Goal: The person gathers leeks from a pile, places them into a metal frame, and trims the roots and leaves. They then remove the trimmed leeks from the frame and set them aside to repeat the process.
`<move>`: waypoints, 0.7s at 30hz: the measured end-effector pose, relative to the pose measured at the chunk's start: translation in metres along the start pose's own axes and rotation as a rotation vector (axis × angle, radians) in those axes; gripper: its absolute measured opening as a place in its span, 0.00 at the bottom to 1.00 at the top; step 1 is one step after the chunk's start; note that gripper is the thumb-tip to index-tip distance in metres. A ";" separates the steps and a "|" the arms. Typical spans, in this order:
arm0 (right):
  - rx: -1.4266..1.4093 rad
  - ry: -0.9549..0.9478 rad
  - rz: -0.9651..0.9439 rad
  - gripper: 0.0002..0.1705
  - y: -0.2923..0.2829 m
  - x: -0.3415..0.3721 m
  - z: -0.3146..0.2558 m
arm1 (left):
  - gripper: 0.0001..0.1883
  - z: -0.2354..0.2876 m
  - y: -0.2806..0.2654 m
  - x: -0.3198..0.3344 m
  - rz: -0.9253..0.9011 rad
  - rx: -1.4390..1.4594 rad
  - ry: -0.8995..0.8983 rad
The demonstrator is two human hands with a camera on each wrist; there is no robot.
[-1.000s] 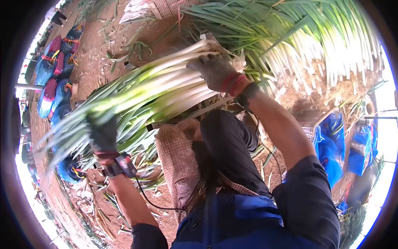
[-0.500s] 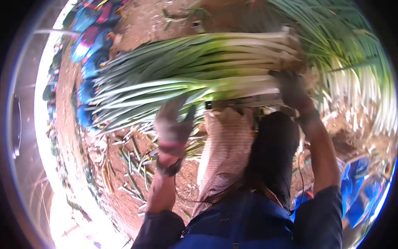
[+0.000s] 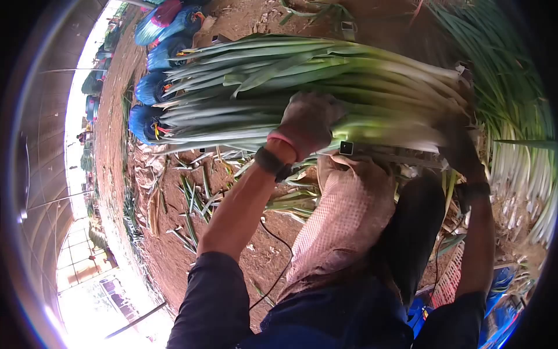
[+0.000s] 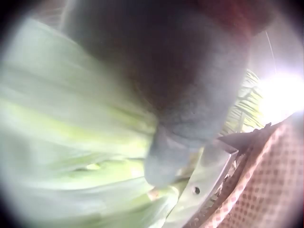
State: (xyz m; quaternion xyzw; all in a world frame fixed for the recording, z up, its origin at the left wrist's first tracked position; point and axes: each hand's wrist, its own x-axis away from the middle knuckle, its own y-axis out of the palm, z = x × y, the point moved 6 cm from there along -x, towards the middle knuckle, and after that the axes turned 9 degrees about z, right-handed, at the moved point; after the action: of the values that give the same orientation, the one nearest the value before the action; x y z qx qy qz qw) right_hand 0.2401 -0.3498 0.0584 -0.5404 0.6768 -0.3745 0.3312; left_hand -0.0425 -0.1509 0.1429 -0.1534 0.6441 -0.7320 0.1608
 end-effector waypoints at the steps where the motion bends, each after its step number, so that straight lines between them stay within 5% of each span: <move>1: -0.009 -0.006 -0.025 0.36 -0.001 0.003 0.003 | 0.24 -0.003 0.006 -0.003 -0.031 0.024 -0.013; 7: 0.073 -0.006 -0.015 0.37 0.001 -0.002 -0.002 | 0.25 -0.019 0.028 -0.007 -0.081 0.259 -0.088; 10: -0.006 0.006 0.077 0.36 -0.003 -0.004 -0.045 | 0.10 -0.019 0.027 -0.010 0.160 0.147 0.063; 13: 0.060 -0.049 0.216 0.37 0.018 0.002 -0.035 | 0.21 -0.017 0.022 -0.003 0.034 0.202 -0.129; 16: 0.107 -0.082 0.304 0.38 0.020 0.007 -0.035 | 0.17 -0.001 -0.006 0.026 0.524 0.154 0.037; 21: 0.138 -0.130 0.293 0.37 0.025 0.006 -0.019 | 0.20 -0.103 -0.062 0.061 0.433 0.126 -0.630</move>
State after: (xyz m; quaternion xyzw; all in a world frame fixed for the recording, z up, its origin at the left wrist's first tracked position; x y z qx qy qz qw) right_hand 0.2106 -0.3496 0.0462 -0.4352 0.6982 -0.3321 0.4614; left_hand -0.1444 -0.0782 0.1927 -0.2208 0.5343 -0.6363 0.5108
